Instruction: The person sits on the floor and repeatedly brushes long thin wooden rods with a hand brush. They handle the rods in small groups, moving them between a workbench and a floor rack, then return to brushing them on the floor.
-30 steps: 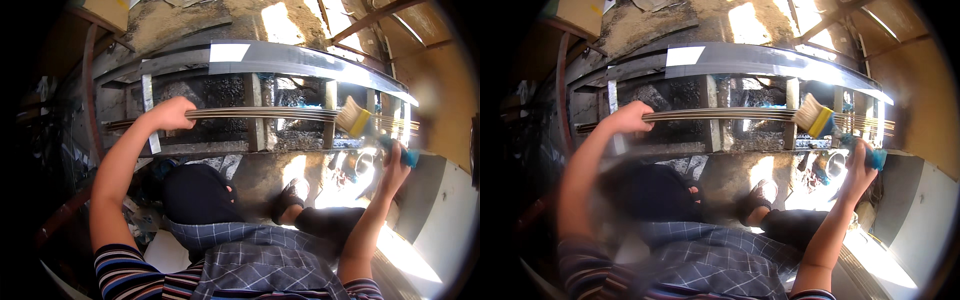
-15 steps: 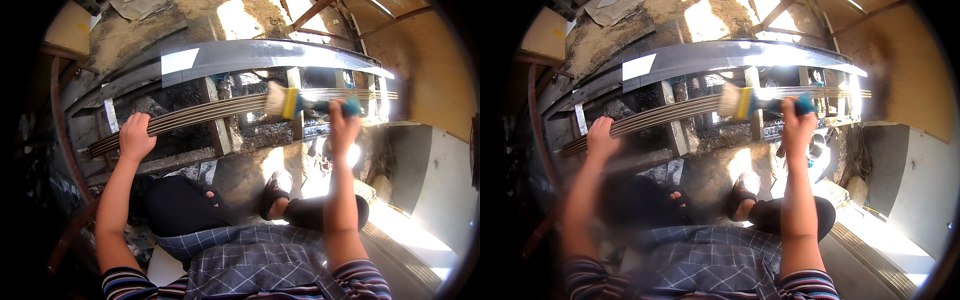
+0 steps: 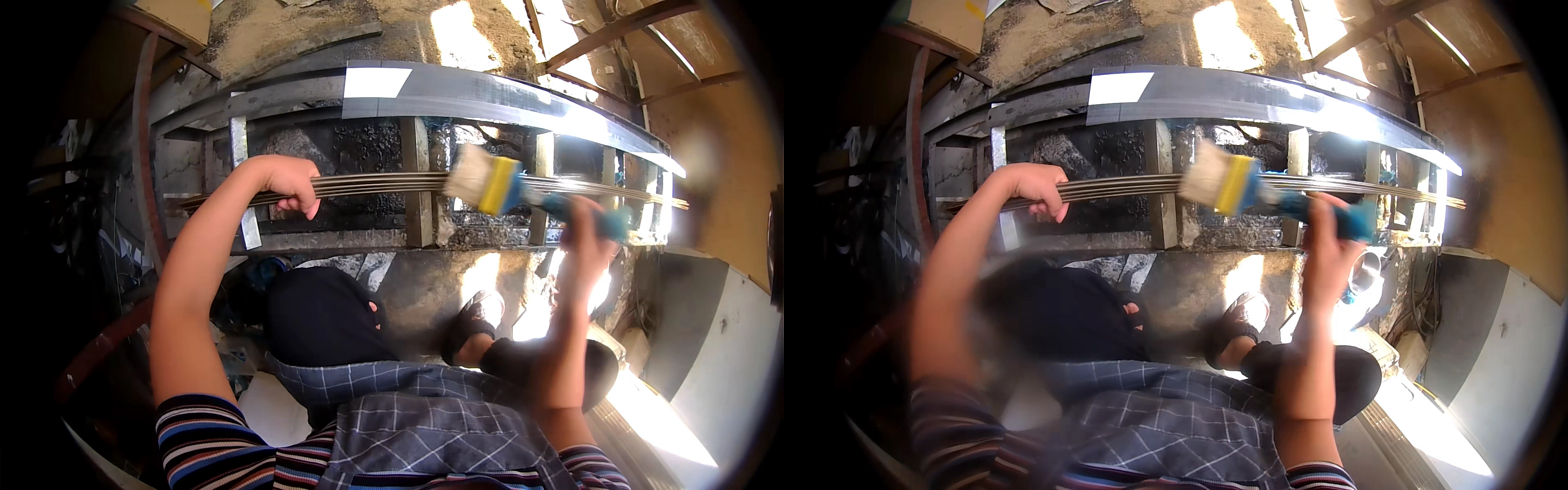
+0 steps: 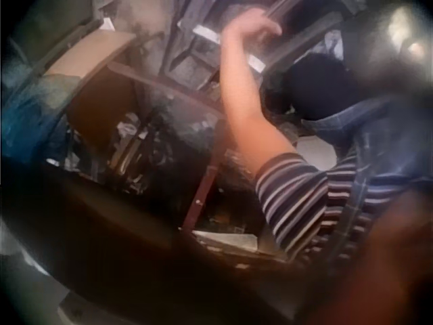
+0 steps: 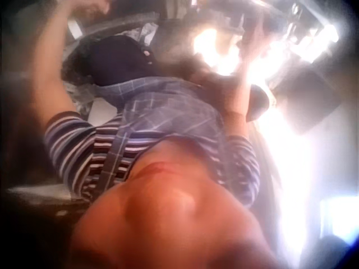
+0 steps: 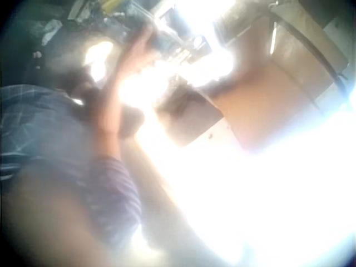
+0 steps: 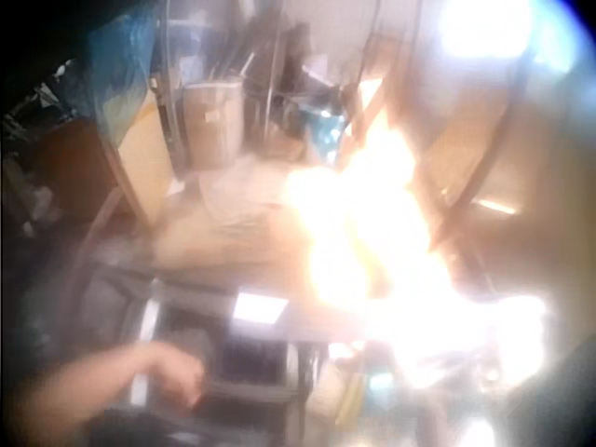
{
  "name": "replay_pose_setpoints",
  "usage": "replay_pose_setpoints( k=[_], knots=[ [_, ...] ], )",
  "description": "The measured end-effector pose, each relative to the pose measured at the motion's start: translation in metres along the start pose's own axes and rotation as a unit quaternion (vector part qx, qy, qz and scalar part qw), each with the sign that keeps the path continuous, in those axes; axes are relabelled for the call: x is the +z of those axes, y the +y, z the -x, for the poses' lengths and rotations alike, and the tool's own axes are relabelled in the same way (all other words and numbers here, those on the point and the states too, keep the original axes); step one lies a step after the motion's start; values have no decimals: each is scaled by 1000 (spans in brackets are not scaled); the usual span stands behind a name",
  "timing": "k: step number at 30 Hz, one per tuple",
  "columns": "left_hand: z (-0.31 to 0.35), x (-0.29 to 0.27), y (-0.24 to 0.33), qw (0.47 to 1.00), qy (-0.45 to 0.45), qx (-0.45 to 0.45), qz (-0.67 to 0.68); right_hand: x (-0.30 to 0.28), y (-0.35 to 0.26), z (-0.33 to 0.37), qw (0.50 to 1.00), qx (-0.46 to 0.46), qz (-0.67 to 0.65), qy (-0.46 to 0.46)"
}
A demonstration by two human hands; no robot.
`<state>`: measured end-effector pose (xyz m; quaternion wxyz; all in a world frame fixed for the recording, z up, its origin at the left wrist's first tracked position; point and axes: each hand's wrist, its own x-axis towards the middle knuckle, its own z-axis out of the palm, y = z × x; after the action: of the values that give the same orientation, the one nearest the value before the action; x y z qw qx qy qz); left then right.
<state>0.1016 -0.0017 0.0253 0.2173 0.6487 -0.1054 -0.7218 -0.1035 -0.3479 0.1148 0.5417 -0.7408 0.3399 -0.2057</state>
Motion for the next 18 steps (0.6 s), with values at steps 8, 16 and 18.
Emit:
replay_pose_setpoints(
  k=[8,16,18],
  knots=[
    [-8,67,14,787,547,73,-274,54,9,-5,986,-72,70,-134],
    [-17,68,12,779,555,55,-285,-159,47,-145,986,-80,139,43],
    [-21,68,12,757,578,70,-295,-210,60,-179,966,-101,219,94]
  ],
)
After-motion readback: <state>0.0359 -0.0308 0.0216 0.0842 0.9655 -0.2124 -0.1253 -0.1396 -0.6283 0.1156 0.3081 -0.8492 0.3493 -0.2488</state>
